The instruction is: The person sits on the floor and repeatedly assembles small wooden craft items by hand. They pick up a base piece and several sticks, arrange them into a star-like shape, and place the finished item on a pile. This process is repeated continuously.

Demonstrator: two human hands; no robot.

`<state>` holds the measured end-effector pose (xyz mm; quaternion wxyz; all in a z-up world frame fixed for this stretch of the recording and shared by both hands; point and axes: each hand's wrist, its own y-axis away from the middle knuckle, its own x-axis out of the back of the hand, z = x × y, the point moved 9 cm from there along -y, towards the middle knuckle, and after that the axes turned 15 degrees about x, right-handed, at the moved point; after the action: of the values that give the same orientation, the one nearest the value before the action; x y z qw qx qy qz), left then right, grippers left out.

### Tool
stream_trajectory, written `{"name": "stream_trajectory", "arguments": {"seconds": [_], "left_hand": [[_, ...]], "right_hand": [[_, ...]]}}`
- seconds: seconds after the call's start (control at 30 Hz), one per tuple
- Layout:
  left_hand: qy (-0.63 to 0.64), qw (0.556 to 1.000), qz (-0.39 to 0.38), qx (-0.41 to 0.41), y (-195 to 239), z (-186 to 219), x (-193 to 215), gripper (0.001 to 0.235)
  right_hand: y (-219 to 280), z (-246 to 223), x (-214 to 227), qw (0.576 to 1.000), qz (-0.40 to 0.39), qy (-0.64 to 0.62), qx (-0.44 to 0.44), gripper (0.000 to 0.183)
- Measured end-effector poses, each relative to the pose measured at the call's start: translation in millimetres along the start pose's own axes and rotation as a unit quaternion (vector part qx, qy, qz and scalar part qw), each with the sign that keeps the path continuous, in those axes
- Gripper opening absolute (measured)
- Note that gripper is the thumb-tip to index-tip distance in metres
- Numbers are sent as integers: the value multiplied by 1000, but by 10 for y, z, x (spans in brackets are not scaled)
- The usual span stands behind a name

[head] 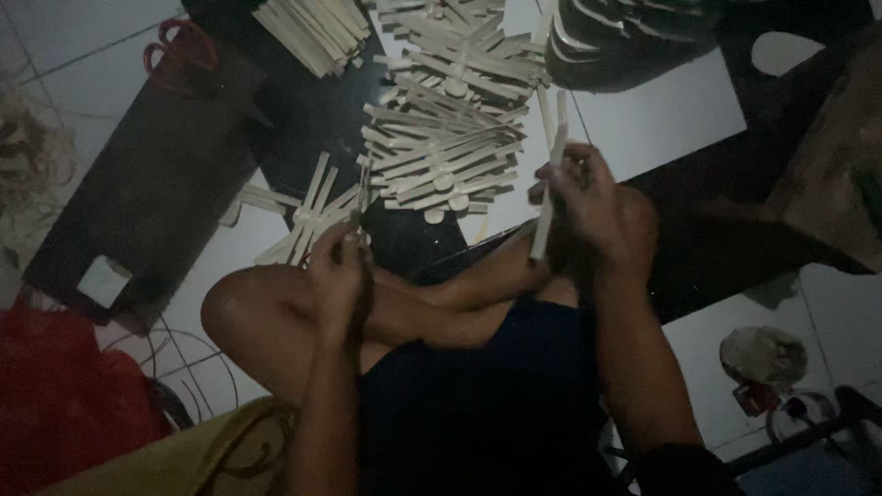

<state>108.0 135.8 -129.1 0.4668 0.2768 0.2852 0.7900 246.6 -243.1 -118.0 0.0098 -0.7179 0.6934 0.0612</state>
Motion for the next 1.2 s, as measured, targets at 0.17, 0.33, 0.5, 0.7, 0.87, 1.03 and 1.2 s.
{"name": "stream_trajectory", "arguments": {"seconds": [0.17,0.33,0.5,0.7,0.87,1.03,1.2], "left_hand": [[341,909,-178,164,-274,-276,-445,72],[572,769,-144,246,-555,-565,-521,92],[654,705,-217,167,-1089,-458,-524,79],[638,733,-236,15,-1728,-513,-392,51],[798,555,-129,197,-2274,-1033,-484,41],[653,755,-40,52,-1733,-960,-333,38],[264,958,-44,-99,-301,-414,-484,36]], "right_hand": [[549,111,-375,998,-29,-45,-19,43],[1437,332,-559,986,-130,77,-70,41],[1959,425,-411,979,-76,-1,-187,49],[1611,209,-148,991,0,9,-136,44],[1571,208,-318,985,-38,30,-164,43],[1625,216,-432,984,-33,-3,-177,34],[1533,75,-492,992,-36,0,-125,38]]}}
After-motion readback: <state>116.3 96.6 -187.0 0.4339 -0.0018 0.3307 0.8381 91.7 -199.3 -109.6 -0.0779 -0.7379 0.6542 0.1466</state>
